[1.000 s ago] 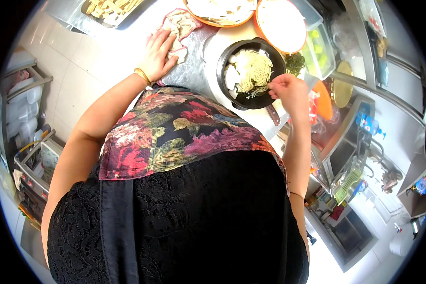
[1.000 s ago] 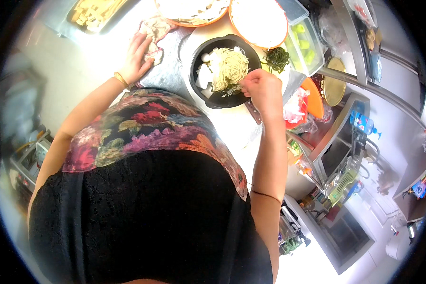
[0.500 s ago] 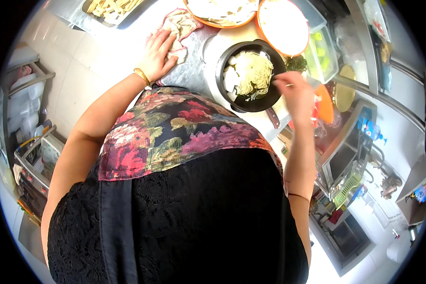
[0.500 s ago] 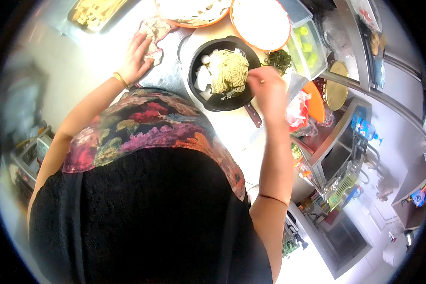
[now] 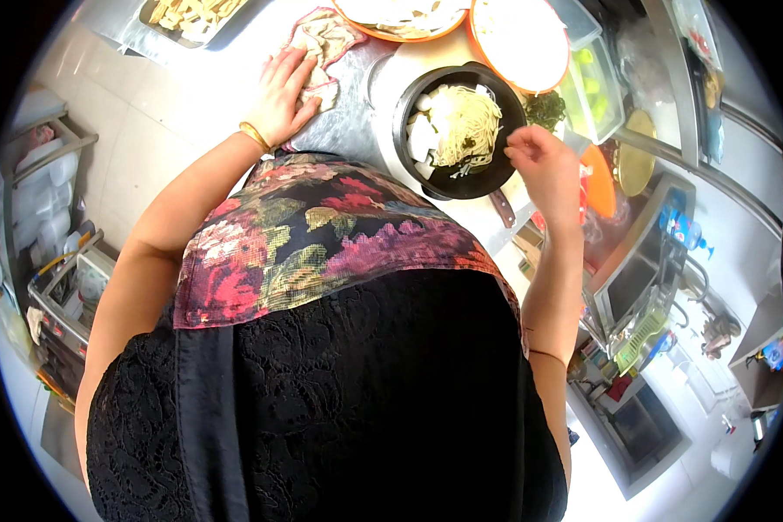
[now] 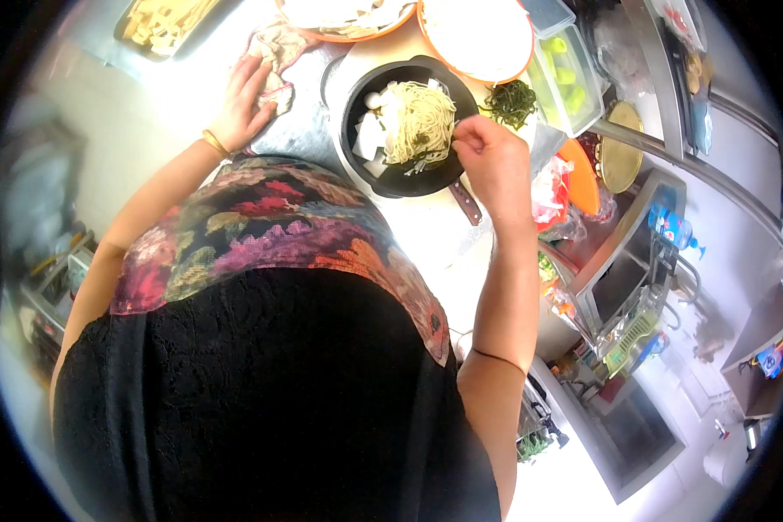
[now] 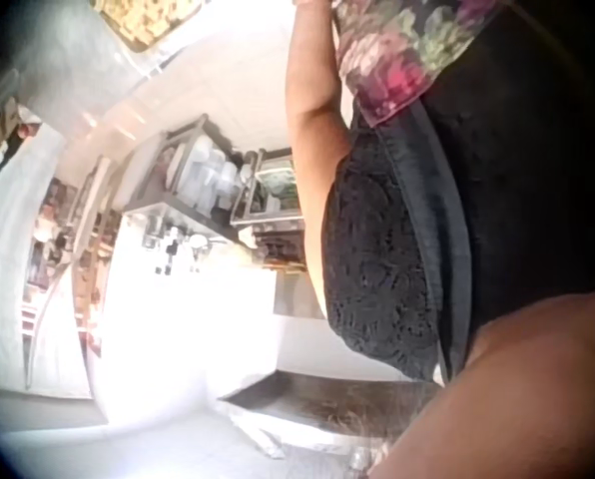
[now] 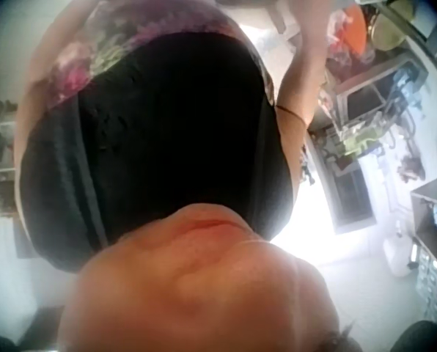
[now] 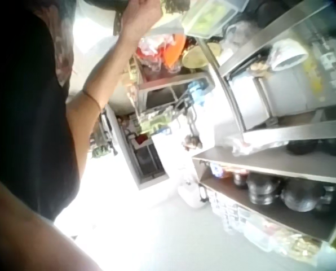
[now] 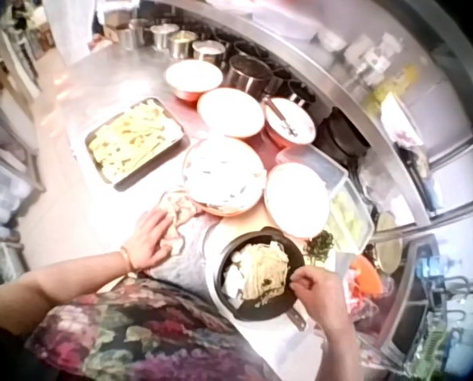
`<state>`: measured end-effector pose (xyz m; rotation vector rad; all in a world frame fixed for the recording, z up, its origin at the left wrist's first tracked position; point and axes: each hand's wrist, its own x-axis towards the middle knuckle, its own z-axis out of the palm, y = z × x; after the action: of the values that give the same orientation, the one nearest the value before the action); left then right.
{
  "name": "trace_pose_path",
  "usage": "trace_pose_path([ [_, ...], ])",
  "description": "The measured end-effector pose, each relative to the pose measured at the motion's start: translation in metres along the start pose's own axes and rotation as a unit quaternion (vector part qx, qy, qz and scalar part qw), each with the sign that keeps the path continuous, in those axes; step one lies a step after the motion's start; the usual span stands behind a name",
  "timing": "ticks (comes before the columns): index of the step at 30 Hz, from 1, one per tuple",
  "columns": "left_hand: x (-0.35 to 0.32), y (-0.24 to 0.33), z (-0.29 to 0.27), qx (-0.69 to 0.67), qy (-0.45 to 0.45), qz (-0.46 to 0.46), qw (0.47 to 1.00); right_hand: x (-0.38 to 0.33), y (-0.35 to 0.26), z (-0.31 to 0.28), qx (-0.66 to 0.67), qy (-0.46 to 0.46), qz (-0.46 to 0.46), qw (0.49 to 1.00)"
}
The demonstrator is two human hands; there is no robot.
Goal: The person chops vegetables with a cleaver on a cutting board, rinses a cloth at a sink, and then places noodles, sliced cabbage, and sauce into a black bowl.
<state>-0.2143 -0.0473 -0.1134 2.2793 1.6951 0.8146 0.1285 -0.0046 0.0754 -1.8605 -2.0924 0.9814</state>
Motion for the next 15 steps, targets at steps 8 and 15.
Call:
trace_pose_path([
  [8, 0.001, 0.000, 0.001, 0.022, -0.008, -0.001, 1.000, 0.012, 0.023, 0.066, -0.195, 0.014, -0.122, 0.973],
  [15, 0.000, -0.002, 0.002, 0.013, 0.011, 0.004, 1.000, 0.009, 0.034, 0.049, -0.262, -0.085, -0.196, 0.941],
])
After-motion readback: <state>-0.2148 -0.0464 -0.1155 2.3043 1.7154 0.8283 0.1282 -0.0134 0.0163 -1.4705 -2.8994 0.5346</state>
